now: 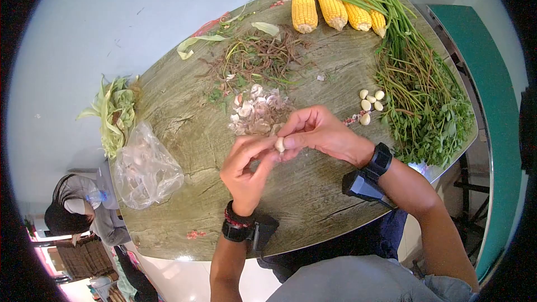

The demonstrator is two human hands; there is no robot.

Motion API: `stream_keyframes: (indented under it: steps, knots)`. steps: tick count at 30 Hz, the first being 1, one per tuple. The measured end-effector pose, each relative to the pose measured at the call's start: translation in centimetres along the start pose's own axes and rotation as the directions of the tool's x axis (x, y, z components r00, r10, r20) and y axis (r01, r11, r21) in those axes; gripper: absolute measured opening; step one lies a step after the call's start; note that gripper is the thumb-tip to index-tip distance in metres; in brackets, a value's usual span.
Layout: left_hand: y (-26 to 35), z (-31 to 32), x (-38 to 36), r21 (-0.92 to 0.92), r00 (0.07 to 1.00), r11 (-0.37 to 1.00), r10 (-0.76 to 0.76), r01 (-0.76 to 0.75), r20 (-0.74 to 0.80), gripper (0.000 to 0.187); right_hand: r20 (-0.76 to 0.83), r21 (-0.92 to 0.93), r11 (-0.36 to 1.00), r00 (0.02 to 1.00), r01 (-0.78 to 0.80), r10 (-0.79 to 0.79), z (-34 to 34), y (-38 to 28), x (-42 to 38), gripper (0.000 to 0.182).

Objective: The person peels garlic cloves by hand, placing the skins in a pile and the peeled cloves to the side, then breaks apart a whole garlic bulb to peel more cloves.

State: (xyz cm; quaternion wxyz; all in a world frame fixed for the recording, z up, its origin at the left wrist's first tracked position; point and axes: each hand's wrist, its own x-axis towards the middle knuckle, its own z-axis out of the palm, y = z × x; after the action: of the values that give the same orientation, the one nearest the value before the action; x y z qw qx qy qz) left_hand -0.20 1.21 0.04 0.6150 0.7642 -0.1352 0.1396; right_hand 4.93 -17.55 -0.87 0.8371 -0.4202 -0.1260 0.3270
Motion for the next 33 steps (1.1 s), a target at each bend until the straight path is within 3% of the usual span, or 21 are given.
stream_keyframes:
  steps: [17, 33]
  knots:
    - [-0.05, -0.24, 0.16, 0.140, 0.999, 0.990, 0.021, -0.015, -0.044, 0.022, -0.042, -0.042, 0.999, 0.999, 0.005, -0.007, 0.32, -0.04, -0.02, 0.012]
    - [-0.04, -0.26, 0.18, 0.089, 0.998, 0.996, -0.004, 0.010, -0.062, 0.018, -0.021, -0.079, 0.997, 1.000, 0.006, -0.007, 0.37, 0.02, 0.11, 0.017]
